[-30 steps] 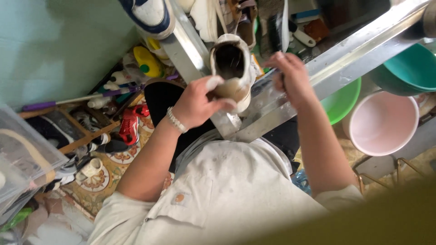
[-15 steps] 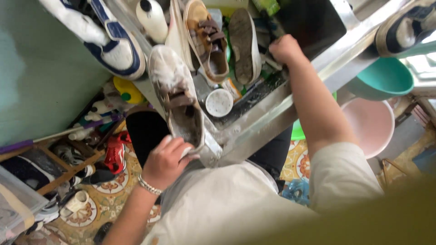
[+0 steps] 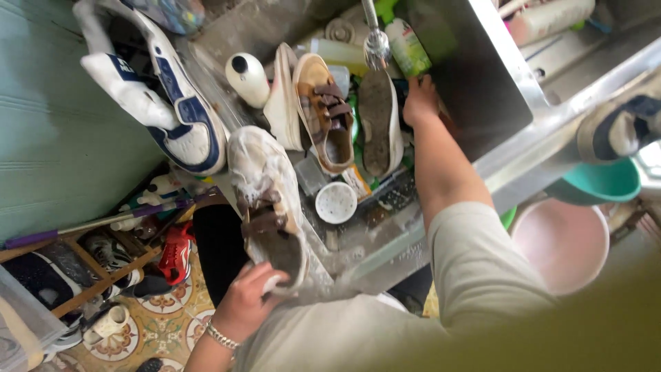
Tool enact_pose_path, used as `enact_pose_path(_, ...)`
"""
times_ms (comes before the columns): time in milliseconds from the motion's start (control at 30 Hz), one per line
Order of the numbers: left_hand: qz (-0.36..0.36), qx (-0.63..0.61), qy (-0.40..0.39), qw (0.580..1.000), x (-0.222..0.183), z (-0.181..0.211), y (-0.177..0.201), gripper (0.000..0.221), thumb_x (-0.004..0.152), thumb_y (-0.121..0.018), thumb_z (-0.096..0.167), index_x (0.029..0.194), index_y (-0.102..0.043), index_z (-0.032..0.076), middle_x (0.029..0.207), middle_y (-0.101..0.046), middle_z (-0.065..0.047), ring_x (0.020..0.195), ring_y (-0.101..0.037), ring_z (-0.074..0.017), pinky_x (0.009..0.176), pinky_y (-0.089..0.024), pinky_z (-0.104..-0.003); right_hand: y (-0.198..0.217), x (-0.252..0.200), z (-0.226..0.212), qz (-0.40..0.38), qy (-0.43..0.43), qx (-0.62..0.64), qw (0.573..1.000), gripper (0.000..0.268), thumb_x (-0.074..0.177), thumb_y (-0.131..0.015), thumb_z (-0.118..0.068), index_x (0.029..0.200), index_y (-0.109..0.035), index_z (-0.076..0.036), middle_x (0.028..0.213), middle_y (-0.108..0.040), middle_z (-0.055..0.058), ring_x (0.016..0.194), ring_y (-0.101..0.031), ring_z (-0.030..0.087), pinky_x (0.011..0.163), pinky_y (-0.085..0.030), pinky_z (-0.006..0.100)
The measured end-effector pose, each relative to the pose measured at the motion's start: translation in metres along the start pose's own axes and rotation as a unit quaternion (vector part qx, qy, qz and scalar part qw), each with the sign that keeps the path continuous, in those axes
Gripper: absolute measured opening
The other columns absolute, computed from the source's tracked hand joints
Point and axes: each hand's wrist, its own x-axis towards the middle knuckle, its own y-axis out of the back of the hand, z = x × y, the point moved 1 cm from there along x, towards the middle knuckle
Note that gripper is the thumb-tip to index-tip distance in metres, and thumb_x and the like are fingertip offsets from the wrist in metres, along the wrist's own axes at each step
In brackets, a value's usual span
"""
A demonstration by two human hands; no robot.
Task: Cleaning and scrubbing various types of shoes in a sink using a brush and cleaning solution.
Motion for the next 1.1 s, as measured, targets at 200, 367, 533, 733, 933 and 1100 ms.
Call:
enact_pose_path(200, -0.012, -0.029, 0.009, 0.999, 0.002, 0.003, 0.006, 0.038, 0.113, -0.081, 0.054, 0.122, -0.088, 0.017, 0.108, -0.079, -0.001, 0.095, -0.074, -0.0282, 0.087, -0.062, -0.044, -0.013, 0.011, 0.009, -0.039, 0.027, -0.062, 0.997, 0.079, 0.124, -0.071, -0.013, 0.194, -0.034, -0.009, 0.206, -0.014, 0.017, 0.186, -0.025, 0.045, 0.144, -0.041, 0.063)
enact_pose_path(367, -0.026, -0.055, 0.010, 0.998, 0.005, -0.002, 0.001, 0.027, 0.100, -0.094, 0.025, 0.125, -0.087, 0.017, 0.120, -0.082, -0.005, 0.107, -0.083, -0.0291, 0.099, -0.072, -0.039, 0.017, -0.007, 0.019, -0.040, -0.004, 0.003, 0.999, 0.066, 0.103, -0.082, -0.054, 0.146, -0.082, -0.005, 0.143, -0.083, 0.027, 0.123, -0.082, 0.050, 0.098, -0.067, 0.058)
enact_pose_path(533, -0.017, -0.085, -0.007, 0.996, 0.013, 0.007, 0.007, 0.025, 0.105, -0.097, 0.026, 0.128, -0.088, 0.019, 0.120, -0.080, -0.004, 0.104, -0.083, -0.0302, 0.095, -0.068, -0.044, 0.093, -0.112, 0.003, -0.013, -0.099, 0.051, 0.994, 0.068, 0.104, -0.076, -0.033, 0.162, -0.057, -0.003, 0.165, -0.069, 0.032, 0.148, -0.071, 0.057, 0.119, -0.060, 0.063)
enact_pose_path(733, 0.061, -0.004, -0.058, 0.996, 0.012, -0.007, -0.018, 0.044, 0.100, -0.091, 0.024, 0.144, -0.086, 0.031, 0.122, -0.084, 0.009, 0.122, -0.085, -0.0200, 0.111, -0.064, -0.046, 0.059, -0.286, -0.066, -0.058, 0.127, 0.070, 0.988, 0.059, 0.112, -0.077, -0.037, 0.158, -0.083, 0.000, 0.143, -0.086, 0.039, 0.143, -0.078, 0.059, 0.124, -0.060, 0.068)
enact_pose_path(933, 0.055, 0.121, -0.152, 0.979, 0.025, 0.003, 0.005, 0.039, 0.122, -0.068, 0.056, 0.139, -0.076, 0.022, 0.123, -0.068, 0.006, 0.107, -0.081, -0.0213, 0.099, -0.067, -0.044, -0.241, -0.177, -0.044, 0.125, 0.680, -0.113, 0.714, 0.021, 0.089, -0.078, -0.024, 0.078, -0.085, -0.008, 0.074, -0.069, 0.015, 0.069, -0.076, 0.041, 0.066, -0.068, 0.057)
enact_pose_path(1100, 0.092, 0.128, -0.128, 0.979, 0.028, 0.004, -0.013, 0.049, 0.115, -0.077, 0.054, 0.154, -0.077, 0.024, 0.130, -0.073, 0.005, 0.116, -0.089, -0.0237, 0.094, -0.076, -0.040, -0.234, -0.163, -0.081, -0.041, 0.525, -0.213, 0.823, 0.032, 0.092, -0.079, -0.035, 0.099, -0.094, -0.008, 0.097, -0.086, 0.016, 0.096, -0.087, 0.041, 0.090, -0.071, 0.059)
